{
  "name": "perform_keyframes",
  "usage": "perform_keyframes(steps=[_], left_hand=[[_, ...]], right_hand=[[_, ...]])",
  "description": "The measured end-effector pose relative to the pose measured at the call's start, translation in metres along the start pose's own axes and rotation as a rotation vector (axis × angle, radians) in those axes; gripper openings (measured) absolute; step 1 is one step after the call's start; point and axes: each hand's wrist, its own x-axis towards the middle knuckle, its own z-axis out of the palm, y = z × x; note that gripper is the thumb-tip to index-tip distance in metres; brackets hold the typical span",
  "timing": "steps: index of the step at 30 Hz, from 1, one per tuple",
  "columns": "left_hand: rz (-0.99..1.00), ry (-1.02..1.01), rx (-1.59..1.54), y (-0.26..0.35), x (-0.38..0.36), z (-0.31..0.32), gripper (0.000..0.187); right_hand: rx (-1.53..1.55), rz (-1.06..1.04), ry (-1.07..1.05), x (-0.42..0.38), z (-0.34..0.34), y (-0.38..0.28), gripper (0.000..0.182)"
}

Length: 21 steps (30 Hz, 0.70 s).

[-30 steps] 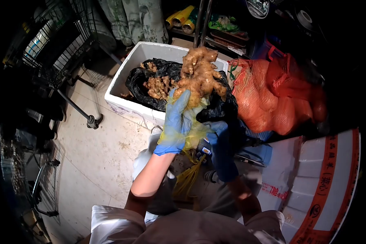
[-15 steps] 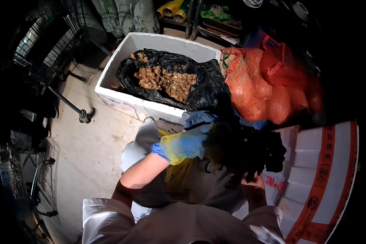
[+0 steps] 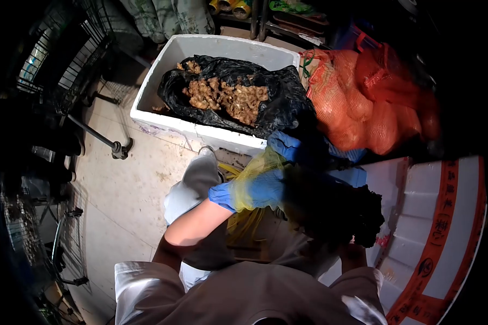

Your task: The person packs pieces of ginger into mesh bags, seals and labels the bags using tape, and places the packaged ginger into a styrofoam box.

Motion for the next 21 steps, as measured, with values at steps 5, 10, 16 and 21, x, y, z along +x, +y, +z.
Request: perform_keyframes(steps=[5,10,16,21], left_hand=[[0.078,0.015,0.200,0.042,0.001,-0.005,0.047],[0.066,-0.008,-0.145,0.037,0.004,-0.009,0.069],[0.271,-0.003,0.180,0.057,0.010,-0.005,0.072],[-0.062,0.148,-0.427,0.055,-0.001,-0.010,0.061]], right_hand=[[0.021,-0.023,-0.053,0.012,-0.015,0.001,0.026],[0.129,-0.065,-0.101,0.032,-0.038,0.008,0.029],[-0.263,-0.061,-0.074,0.062,-0.066,0.015,0.028],[-0.213,-0.383,0.152,0.071,-0.088,-0.017,0.017]])
